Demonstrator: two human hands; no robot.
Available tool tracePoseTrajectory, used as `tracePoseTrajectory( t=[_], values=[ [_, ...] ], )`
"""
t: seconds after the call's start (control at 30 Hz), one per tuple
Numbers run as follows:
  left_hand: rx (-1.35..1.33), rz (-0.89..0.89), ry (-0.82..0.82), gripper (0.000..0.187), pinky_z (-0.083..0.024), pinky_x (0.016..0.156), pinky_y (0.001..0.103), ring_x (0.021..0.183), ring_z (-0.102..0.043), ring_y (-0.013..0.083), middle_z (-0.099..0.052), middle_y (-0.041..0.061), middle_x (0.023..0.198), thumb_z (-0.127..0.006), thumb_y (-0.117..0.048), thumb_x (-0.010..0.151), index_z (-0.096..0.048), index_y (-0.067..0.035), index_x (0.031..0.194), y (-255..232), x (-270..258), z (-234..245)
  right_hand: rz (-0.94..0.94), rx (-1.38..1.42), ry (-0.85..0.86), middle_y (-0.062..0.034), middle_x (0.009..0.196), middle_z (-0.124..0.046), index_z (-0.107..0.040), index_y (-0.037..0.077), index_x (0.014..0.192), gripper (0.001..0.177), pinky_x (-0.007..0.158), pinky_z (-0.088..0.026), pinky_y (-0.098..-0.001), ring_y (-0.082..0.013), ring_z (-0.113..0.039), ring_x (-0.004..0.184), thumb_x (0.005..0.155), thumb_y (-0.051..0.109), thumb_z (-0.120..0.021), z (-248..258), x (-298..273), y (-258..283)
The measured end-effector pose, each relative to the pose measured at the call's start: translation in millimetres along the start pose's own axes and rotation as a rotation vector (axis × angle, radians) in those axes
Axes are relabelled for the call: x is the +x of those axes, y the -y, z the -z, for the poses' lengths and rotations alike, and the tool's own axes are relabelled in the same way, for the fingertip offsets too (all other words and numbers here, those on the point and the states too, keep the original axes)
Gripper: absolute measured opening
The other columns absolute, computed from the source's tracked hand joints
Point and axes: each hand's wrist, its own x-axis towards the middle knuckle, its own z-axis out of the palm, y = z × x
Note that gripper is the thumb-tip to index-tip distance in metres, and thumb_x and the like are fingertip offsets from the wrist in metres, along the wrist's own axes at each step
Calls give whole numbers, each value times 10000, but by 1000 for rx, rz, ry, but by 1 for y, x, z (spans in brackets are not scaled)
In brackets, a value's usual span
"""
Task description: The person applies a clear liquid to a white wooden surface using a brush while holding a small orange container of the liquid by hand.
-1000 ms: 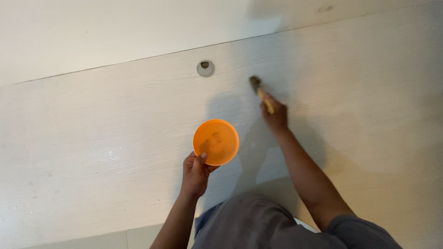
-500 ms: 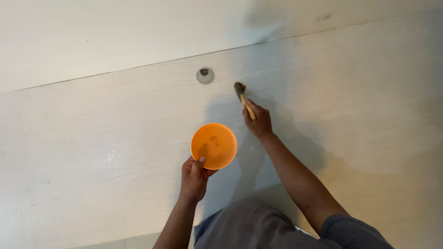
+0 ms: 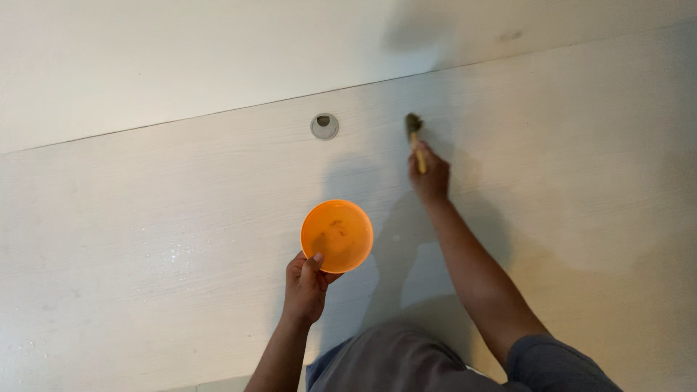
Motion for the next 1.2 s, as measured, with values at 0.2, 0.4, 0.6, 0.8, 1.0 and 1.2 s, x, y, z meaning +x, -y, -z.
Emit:
tracePoseTrajectory(
  t=[0.2, 0.4, 0.6, 0.8, 1.0, 1.2],
  values=[
    [14, 1, -17, 339, -630, 980, 470, 1058, -751, 310, -734, 232, 1131, -460, -183, 1053, -618, 88, 1182, 3, 6, 2, -63, 189, 218, -192, 1027, -771, -709, 12, 1219, 296, 801, -619, -380, -329, -773, 898, 1004, 214, -679, -23, 0, 44],
    [13, 11, -1, 333, -629, 978, 466, 1052, -751, 300, -737, 212, 1123, -461, -186, 1046, -612, 71, 1195, -1, 10, 0, 66, 60, 52, -188, 1089, -777, -713, 0, 1235, 279, 820, -622, -339, -264, -780, 933, 1036, 182, -645, 5, 26, 4],
    [30, 17, -7, 338, -639, 966, 477, 1039, -756, 312, -738, 234, 1118, -457, -183, 1041, -609, 71, 1204, -4, 17, 0, -240, 7, 101, -182, 1003, -770, -687, 1, 1276, 321, 714, -627, -338, -254, -774, 803, 1032, 204, -635, 3, 36, -6],
    [0, -17, -21, 332, -628, 985, 480, 1060, -748, 320, -734, 234, 1126, -463, -173, 1053, -616, 91, 1186, -7, 23, -1, -76, 151, 175, -212, 988, -763, -705, 10, 1245, 314, 768, -624, -371, -304, -777, 842, 979, 173, -673, -42, 25, 34],
    [-32, -16, -12, 337, -630, 984, 488, 1062, -751, 336, -734, 255, 1133, -467, -172, 1057, -615, 104, 1183, -7, 26, 1, -57, 158, 173, -193, 1022, -775, -726, 30, 1217, 286, 802, -625, -367, -298, -782, 890, 987, 187, -660, -35, 40, 22],
    [13, 7, -21, 337, -633, 974, 473, 1045, -755, 314, -737, 236, 1115, -463, -189, 1048, -619, 78, 1182, -8, 27, 4, -177, 28, 72, -199, 1084, -767, -691, -6, 1269, 325, 820, -631, -348, -282, -783, 920, 1032, 209, -630, -19, 67, -18]
  ],
)
